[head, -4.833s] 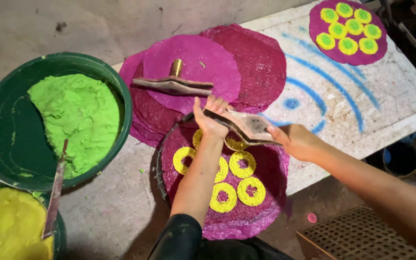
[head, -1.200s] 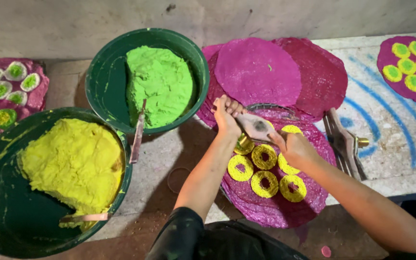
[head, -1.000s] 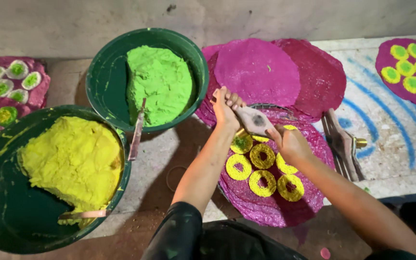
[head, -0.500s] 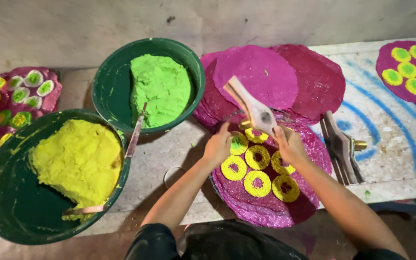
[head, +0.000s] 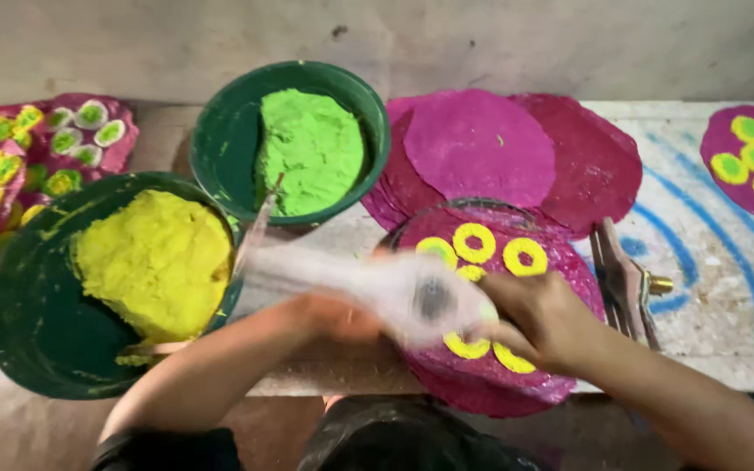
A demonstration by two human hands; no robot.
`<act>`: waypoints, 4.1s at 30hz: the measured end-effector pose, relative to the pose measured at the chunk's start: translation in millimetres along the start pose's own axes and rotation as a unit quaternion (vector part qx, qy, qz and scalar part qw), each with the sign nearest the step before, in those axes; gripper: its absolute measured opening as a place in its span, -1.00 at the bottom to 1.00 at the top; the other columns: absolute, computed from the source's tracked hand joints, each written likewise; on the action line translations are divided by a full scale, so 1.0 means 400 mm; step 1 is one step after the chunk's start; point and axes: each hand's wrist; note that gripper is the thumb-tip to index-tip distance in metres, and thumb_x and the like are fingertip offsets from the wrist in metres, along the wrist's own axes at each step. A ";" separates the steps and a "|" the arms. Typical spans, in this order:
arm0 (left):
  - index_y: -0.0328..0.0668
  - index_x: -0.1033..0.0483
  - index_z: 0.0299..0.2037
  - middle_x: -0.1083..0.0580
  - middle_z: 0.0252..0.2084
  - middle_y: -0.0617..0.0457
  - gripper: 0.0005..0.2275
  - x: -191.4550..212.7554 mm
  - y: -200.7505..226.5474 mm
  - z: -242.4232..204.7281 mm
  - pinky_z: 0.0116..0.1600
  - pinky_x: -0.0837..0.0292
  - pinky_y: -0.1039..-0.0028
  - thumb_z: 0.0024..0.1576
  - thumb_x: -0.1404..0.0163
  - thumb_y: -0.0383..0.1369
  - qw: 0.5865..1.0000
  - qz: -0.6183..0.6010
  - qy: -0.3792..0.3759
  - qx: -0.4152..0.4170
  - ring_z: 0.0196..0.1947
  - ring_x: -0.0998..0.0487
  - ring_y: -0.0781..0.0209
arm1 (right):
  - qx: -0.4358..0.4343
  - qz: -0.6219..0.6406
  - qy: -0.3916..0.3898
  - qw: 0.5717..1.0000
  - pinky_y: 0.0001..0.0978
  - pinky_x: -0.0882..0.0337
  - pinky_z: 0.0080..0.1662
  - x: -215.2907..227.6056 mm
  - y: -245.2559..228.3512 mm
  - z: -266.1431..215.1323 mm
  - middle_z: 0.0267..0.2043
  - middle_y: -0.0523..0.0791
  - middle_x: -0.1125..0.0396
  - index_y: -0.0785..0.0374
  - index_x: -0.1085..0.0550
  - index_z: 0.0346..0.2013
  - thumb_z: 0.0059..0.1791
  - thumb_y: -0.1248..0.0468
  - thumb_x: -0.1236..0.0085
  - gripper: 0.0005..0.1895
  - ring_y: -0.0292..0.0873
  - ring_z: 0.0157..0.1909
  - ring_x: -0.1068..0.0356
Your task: The person uses a manual press tool to scoop yellow dough from a green bowl and form circular shapes onto a purple surface. They then use the same tool to scoop green dough and press it into the center of the yellow circles, creating a two-toned pattern. The finished dough circles are arranged on a purple tray.
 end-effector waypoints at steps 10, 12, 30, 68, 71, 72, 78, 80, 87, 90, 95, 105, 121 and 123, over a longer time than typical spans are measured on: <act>-0.32 -0.43 0.09 -0.50 -0.08 -0.11 -0.63 0.178 -0.170 -0.297 -0.05 -0.45 0.22 0.11 -0.13 -0.32 0.979 -0.193 -0.042 0.049 -0.08 -0.52 -0.02 | 0.267 0.159 -0.245 0.918 -0.07 -0.34 -0.29 -0.028 -0.239 0.233 -0.40 0.01 -0.31 0.27 -0.39 -0.32 0.11 -0.08 -0.04 -0.56 0.16 -0.30 -0.38; -0.33 -0.42 0.09 -0.49 -0.10 -0.10 -0.63 0.184 -0.211 -0.350 -0.06 -0.45 0.23 0.12 -0.12 -0.32 0.965 -0.249 -0.059 0.062 -0.09 -0.51 -0.01 | 0.244 0.244 -0.290 0.893 -0.07 -0.35 -0.22 -0.077 -0.261 0.236 -0.35 0.02 -0.29 0.28 -0.37 -0.27 0.24 -0.03 0.11 -0.57 0.17 -0.25 -0.38; -0.46 -0.39 0.12 -0.42 -0.20 -0.05 -0.67 0.269 -0.516 -0.565 -0.19 -0.43 0.29 0.25 -0.03 -0.35 0.698 -0.702 -0.096 0.106 -0.21 -0.49 0.09 | 0.342 -0.439 0.142 0.819 -0.21 -0.31 -0.27 -0.026 -0.264 0.675 -0.32 -0.17 -0.29 0.05 -0.43 -0.14 -0.01 0.15 -0.19 -0.81 -0.17 -0.25 -0.32; -0.29 -0.45 0.03 -0.54 -0.11 -0.01 -0.72 0.150 -1.009 0.089 0.01 -0.49 0.35 0.13 -0.11 -0.42 0.821 -0.289 0.482 0.097 -0.09 -0.57 0.15 | -0.256 -0.266 -0.078 0.926 -0.01 -0.55 -0.23 -0.829 0.295 1.131 -0.21 0.14 -0.47 0.35 -0.48 -0.18 0.02 0.27 0.09 -0.77 0.19 -0.19 -0.55; -0.30 -0.45 0.02 -0.54 -0.11 -0.01 -0.71 0.153 -1.023 0.107 0.03 -0.48 0.36 0.11 -0.14 -0.42 0.827 -0.241 0.500 0.087 -0.07 -0.56 0.17 | -0.171 -0.227 -0.123 0.951 0.03 -0.51 -0.17 -0.778 0.280 1.077 -0.23 0.10 -0.48 0.23 -0.55 -0.27 -0.01 0.29 0.04 -0.81 0.18 -0.15 -0.52; -0.30 -0.46 0.02 -0.54 -0.10 -0.01 -0.71 0.144 -1.025 0.106 0.05 -0.47 0.36 0.11 -0.15 -0.42 0.832 -0.214 0.505 0.084 -0.06 -0.56 0.17 | -0.104 -0.240 -0.107 0.959 0.03 -0.50 -0.17 -0.782 0.275 1.016 -0.25 0.09 -0.48 0.25 -0.55 -0.28 -0.03 0.28 0.01 -0.82 0.18 -0.17 -0.51; -0.24 -0.41 0.06 -0.54 -0.07 -0.03 -0.63 0.215 -1.001 0.104 0.02 -0.50 0.36 0.06 -0.17 -0.38 0.813 -0.300 0.476 0.151 -0.06 -0.57 0.14 | -0.118 -0.053 -0.148 0.980 -0.05 -0.50 -0.16 -0.567 0.284 0.872 -0.21 0.12 -0.50 0.15 -0.65 -0.06 -0.06 0.31 -0.06 -0.67 0.20 -0.18 -0.52; -0.21 -0.44 0.10 -0.55 -0.03 -0.10 -0.58 0.278 -0.969 0.051 0.07 -0.49 0.30 0.01 -0.21 -0.39 0.859 -0.118 0.494 0.068 -0.01 -0.57 0.01 | -0.073 -0.014 -0.077 0.994 -0.23 -0.46 -0.28 -0.433 0.256 0.812 -0.28 0.01 -0.54 0.21 -0.60 -0.03 0.00 0.16 -0.16 -0.69 -0.05 -0.31 -0.56; -0.22 -0.44 0.12 -0.49 0.03 -0.16 -0.42 0.366 -0.703 -0.046 0.05 -0.47 0.17 -0.16 -0.29 -0.27 0.943 0.009 0.320 0.088 0.01 -0.51 -0.18 | -0.251 0.274 -0.134 0.919 -0.49 -0.08 -0.53 -0.159 0.036 0.782 -0.59 -0.26 -0.15 0.09 -0.56 0.20 0.08 0.13 -0.02 -0.58 -0.36 -0.60 -0.09; -0.17 -0.45 0.11 -0.49 0.02 -0.11 -0.43 0.397 -0.655 -0.070 0.01 -0.47 0.17 -0.16 -0.26 -0.24 0.973 0.031 0.211 0.086 0.04 -0.50 -0.14 | -0.210 -0.012 -0.134 0.968 -0.48 -0.16 -0.46 -0.117 -0.035 0.820 -0.56 -0.20 -0.31 -0.02 -0.56 0.15 0.05 0.07 -0.10 -0.62 -0.23 -0.57 -0.29; -0.22 -0.50 0.06 -0.52 0.08 -0.13 -0.57 0.324 -0.651 -0.086 0.03 -0.49 0.23 -0.03 -0.18 -0.26 0.959 0.064 0.273 -0.044 0.01 -0.55 -0.09 | 0.004 -0.449 -0.155 0.880 -0.25 -0.44 -0.43 -0.253 -0.139 0.900 -0.19 -0.10 -0.40 0.04 -0.44 0.10 -0.01 0.34 0.02 -0.62 -0.06 -0.34 -0.48; -0.25 -0.46 0.14 -0.53 0.04 -0.11 -0.55 0.361 -0.720 -0.140 0.06 -0.52 0.28 0.01 -0.17 -0.35 0.937 -0.095 0.300 0.155 0.02 -0.59 -0.01 | -0.197 -0.276 0.016 0.941 -0.16 -0.43 -0.38 -0.189 -0.186 0.775 -0.32 -0.11 -0.48 -0.05 -0.52 0.08 0.08 0.11 -0.12 -0.73 -0.12 -0.42 -0.47; -0.23 -0.44 0.14 -0.23 0.36 -0.46 -0.46 0.342 -0.627 -0.089 0.04 -0.42 0.04 -0.08 -0.24 -0.30 0.922 0.125 0.360 0.069 0.09 -0.39 -0.40 | -0.194 0.114 0.141 0.964 -0.38 -0.33 -0.43 -0.473 -0.064 0.727 -0.39 0.00 -0.48 0.22 -0.43 0.28 0.04 0.35 -0.06 -0.53 -0.27 -0.49 -0.28; -0.51 -0.28 0.33 -0.32 0.28 -0.37 -0.31 0.346 -0.633 -0.077 0.00 -0.43 0.03 -0.02 -0.21 -0.31 0.922 0.098 0.368 0.074 0.04 -0.43 -0.33 | -0.151 0.142 0.159 0.965 -0.36 -0.37 -0.46 -0.510 -0.105 0.719 -0.25 -0.06 -0.54 0.23 -0.39 0.26 0.02 0.36 -0.03 -0.52 -0.28 -0.48 -0.38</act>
Point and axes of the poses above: each hand's wrist, its own z-axis towards the middle knuckle, its own x-axis out of the back of the hand, y = z × x
